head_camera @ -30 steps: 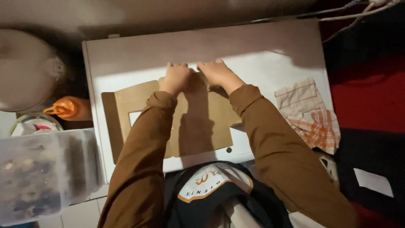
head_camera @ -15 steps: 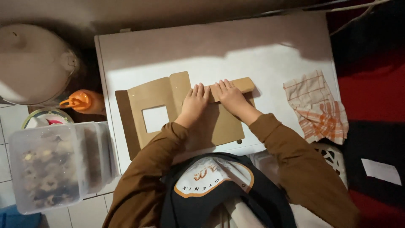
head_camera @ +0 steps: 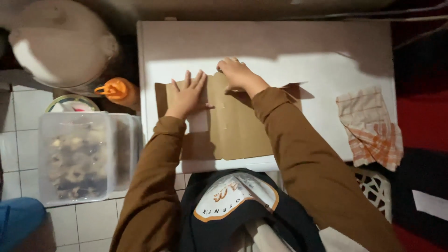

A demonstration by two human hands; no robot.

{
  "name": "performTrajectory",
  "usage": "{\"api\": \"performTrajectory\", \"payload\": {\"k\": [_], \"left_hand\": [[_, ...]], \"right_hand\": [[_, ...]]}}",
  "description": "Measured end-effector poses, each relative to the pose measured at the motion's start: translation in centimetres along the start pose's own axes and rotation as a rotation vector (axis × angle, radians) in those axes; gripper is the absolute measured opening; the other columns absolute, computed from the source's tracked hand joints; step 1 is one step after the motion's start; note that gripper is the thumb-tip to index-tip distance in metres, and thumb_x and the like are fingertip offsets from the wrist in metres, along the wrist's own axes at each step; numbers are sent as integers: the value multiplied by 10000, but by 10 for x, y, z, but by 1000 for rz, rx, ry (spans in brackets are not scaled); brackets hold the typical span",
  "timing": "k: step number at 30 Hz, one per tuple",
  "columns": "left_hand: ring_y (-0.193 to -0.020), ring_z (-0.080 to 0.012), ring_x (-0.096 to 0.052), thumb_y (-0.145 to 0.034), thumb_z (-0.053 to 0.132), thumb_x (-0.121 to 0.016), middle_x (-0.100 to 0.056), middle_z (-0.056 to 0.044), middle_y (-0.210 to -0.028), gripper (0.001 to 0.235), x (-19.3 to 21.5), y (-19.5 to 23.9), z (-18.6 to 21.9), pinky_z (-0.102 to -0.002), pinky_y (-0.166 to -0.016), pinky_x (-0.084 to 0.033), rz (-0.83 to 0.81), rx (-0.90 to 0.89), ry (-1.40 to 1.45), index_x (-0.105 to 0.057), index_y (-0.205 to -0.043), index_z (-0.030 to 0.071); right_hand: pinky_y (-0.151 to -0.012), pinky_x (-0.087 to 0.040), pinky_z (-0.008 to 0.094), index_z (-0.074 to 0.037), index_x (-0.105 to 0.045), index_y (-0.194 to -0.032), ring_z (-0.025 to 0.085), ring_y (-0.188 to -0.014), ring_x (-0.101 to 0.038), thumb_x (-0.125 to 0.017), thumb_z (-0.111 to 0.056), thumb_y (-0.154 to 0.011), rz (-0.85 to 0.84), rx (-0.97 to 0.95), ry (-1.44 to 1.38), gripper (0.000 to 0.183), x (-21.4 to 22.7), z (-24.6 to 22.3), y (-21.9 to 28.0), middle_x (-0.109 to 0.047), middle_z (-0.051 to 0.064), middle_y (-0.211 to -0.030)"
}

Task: The person handles a plastic bag and a receipt at a cluttered counter, then moves to a white surface to fold and assemble a flat cardboard box. They fold the flaps, form the box shape, and place a sticker on the front window.

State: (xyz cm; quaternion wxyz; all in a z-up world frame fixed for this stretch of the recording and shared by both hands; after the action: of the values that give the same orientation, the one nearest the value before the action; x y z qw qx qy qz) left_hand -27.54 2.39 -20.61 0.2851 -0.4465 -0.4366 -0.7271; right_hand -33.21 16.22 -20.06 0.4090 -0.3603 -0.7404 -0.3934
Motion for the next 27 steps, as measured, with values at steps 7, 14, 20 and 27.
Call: {"api": "performTrajectory", "payload": {"k": [7,14,20,27], "left_hand": [[-1561,-371,-16,-761,683,-718,-99,80,-1712,1160,-12,-6,-5,-862,-1081,-32,27,-17,54,-109,-1646,245],[-1559,-378,-36,-755,657,-730,-114,61,-1711,1167,-14,-12,-6,-874,-1076,-53,49,-31,34,-108,-1644,229],[-1545,-431,-69,-893,411,-718,-144,-86,-1711,956,-49,-37,-18,-875,-1071,-122,208,-17,20,-194,-1637,116],[-1335,-311,-484,-1005,364,-588,-590,-100,-1366,328,-47,116,174,-535,-1035,-380,680,-574,-36,-633,-1294,217]], "right_hand": [[-893,-559,527,-148,-754,-1064,380,-1022,-715,-886,-148,-668,-168,-65,104,417,-29,-23,17,-762,122,-999],[-1139,-306,582,82,-554,-1331,439,-1228,-560,-682,-250,-731,82,158,564,697,-56,-82,90,-609,286,-1255],[-1229,-127,593,13,-492,-1462,384,-1455,-384,-750,-134,-691,374,246,488,826,-8,-97,139,-524,242,-1474],[-1223,-209,592,10,-421,-1466,418,-1519,-249,-681,-453,-850,126,84,231,813,-76,-43,279,-337,274,-1595]]}}
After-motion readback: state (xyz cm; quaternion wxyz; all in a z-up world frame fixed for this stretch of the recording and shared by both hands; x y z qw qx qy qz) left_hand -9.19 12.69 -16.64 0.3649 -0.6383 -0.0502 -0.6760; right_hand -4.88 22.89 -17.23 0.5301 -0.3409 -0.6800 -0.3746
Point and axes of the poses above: each hand's wrist, its own y-axis away from the middle knuckle, its own x-axis out of the back of the hand, z = x × y, the point moved 10 cm from there along -y, towards the middle knuckle
